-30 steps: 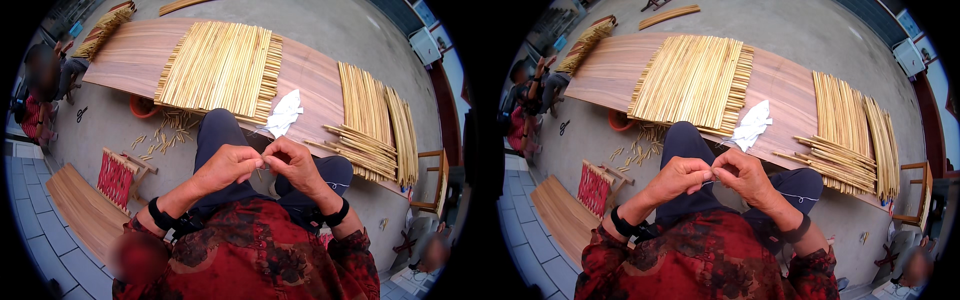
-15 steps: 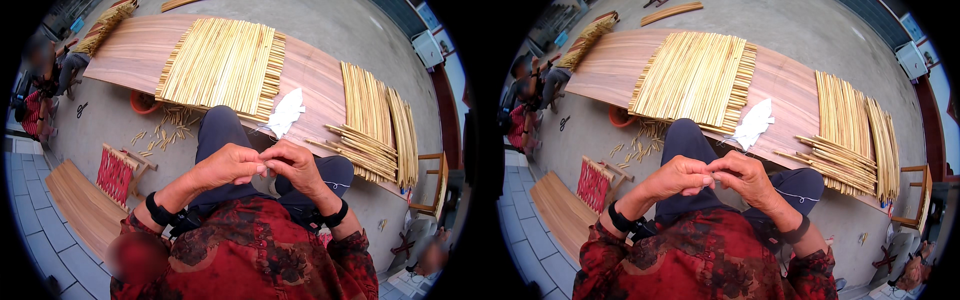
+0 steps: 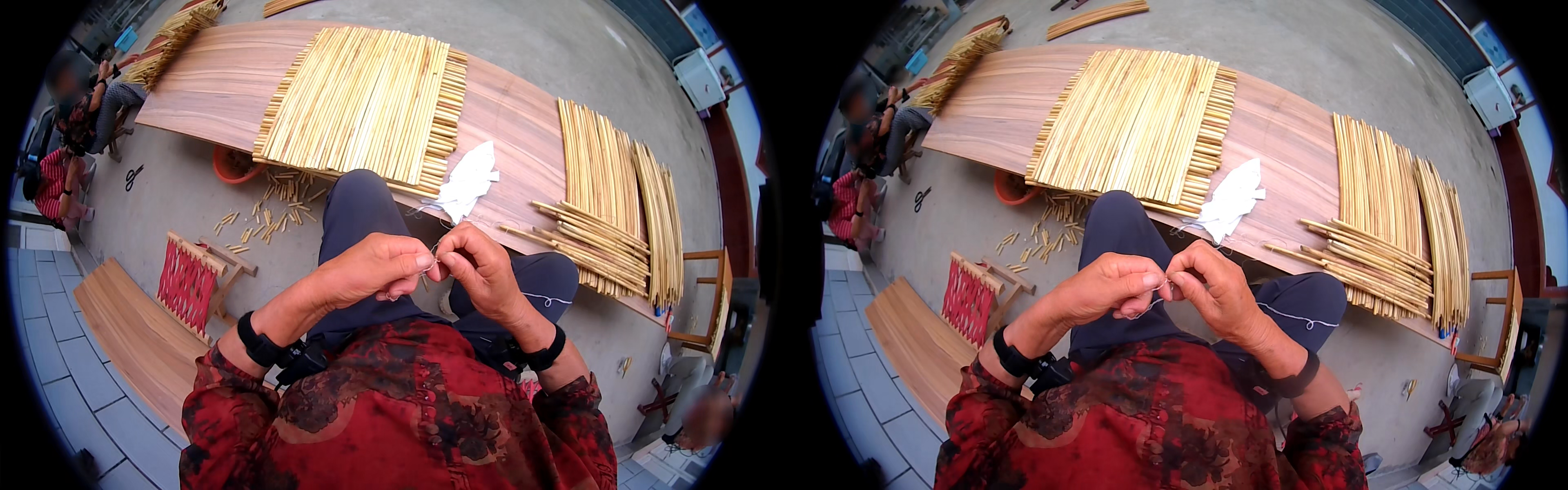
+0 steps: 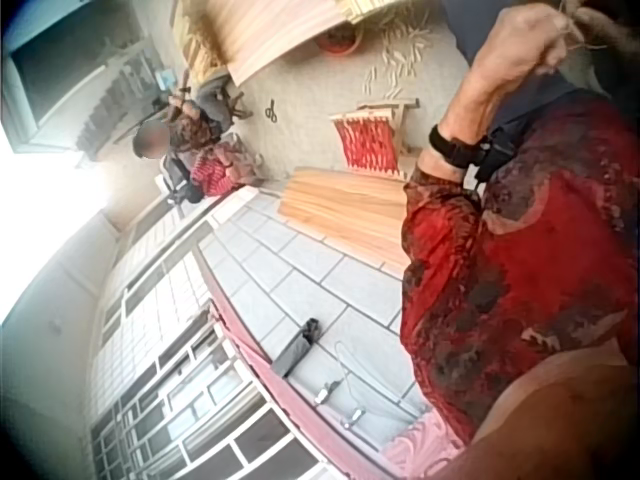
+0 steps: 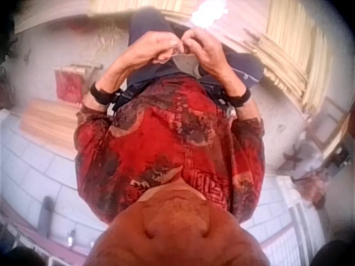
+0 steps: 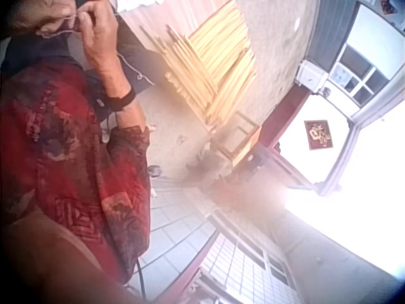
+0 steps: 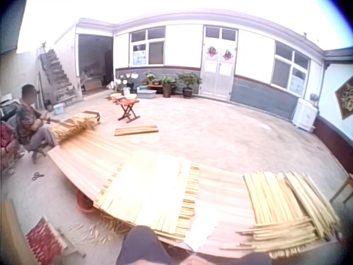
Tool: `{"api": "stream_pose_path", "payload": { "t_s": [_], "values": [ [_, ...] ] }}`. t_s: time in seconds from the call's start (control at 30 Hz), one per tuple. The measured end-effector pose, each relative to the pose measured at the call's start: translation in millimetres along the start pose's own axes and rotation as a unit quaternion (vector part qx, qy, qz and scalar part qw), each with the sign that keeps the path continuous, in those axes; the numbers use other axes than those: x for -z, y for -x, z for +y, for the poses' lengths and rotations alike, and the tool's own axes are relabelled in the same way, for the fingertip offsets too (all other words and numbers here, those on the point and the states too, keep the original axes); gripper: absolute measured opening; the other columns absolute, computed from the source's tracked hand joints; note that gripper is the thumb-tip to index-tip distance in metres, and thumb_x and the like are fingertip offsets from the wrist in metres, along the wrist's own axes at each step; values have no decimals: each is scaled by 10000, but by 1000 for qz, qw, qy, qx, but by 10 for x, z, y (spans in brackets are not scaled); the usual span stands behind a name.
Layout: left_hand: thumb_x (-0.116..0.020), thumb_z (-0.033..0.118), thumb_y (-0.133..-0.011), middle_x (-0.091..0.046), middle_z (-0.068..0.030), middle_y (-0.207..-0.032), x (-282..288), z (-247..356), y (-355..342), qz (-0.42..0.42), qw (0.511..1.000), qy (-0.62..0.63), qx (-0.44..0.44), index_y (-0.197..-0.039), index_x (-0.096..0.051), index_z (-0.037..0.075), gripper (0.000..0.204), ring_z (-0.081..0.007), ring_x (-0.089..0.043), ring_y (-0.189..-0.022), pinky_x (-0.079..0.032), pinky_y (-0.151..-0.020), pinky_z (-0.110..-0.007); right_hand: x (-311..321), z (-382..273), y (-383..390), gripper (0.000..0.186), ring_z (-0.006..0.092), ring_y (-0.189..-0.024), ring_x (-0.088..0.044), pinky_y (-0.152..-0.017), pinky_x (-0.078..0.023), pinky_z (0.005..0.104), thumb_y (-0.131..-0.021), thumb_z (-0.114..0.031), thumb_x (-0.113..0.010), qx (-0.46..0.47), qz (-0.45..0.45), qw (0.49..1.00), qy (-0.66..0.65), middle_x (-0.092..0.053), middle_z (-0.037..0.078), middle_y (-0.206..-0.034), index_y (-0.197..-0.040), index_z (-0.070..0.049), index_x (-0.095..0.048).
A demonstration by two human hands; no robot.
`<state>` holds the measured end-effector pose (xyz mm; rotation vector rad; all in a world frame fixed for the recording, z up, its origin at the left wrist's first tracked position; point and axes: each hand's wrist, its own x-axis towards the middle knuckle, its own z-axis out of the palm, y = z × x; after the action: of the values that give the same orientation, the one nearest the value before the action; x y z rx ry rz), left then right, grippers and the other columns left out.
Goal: The person sits on the floor and weaves a bamboo mat by hand. They thread a white string through the holes of a needle and pass it through the bamboo strips to secure them. The person also arranges and aligns the bamboo strips on the mat.
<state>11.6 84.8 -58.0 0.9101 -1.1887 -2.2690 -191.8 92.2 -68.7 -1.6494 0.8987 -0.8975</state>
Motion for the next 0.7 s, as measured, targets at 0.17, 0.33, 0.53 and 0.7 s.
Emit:
{"api": "stream_pose_path", "payload": {
  "t_s": [0.17,0.33,0.53,0.7],
  "values": [
    [-528,197,-922,-526,6,-642,15,-39,-35,20,1000,20,-9,-898,-594,14,196,-47,-455,-548,-353,-474,-183,-17,1,0,23,101,-659,-563,-591,-461,226,-882,-10,-517,-23,20,999,-29,-507,47,-806,-875,4,-534],
    [-547,172,-906,-586,-19,-725,-4,-56,-52,60,998,-22,1,-886,-590,21,159,-67,-535,-629,-404,-523,-185,-10,54,21,27,83,-660,-550,-593,-454,212,-889,-15,-501,-58,48,992,-98,-521,36,-804,-895,1,-522],
    [-529,153,-905,-608,-34,-889,70,-121,-26,88,982,-164,-42,-993,-594,16,175,-95,-567,-797,-440,-666,-216,25,50,28,37,72,-659,-531,-603,-441,203,-885,-32,-508,-95,78,985,-123,-527,29,-799,-906,-4,-520],
    [-543,129,-882,-582,-51,-1091,85,-101,-58,225,851,-417,-226,-1138,-577,38,274,-123,-536,-928,-429,-770,-232,62,-21,7,22,80,-659,-523,-597,-428,213,-856,-24,-547,-86,111,990,-26,-531,31,-794,-869,-9,-537]
  ]
}}
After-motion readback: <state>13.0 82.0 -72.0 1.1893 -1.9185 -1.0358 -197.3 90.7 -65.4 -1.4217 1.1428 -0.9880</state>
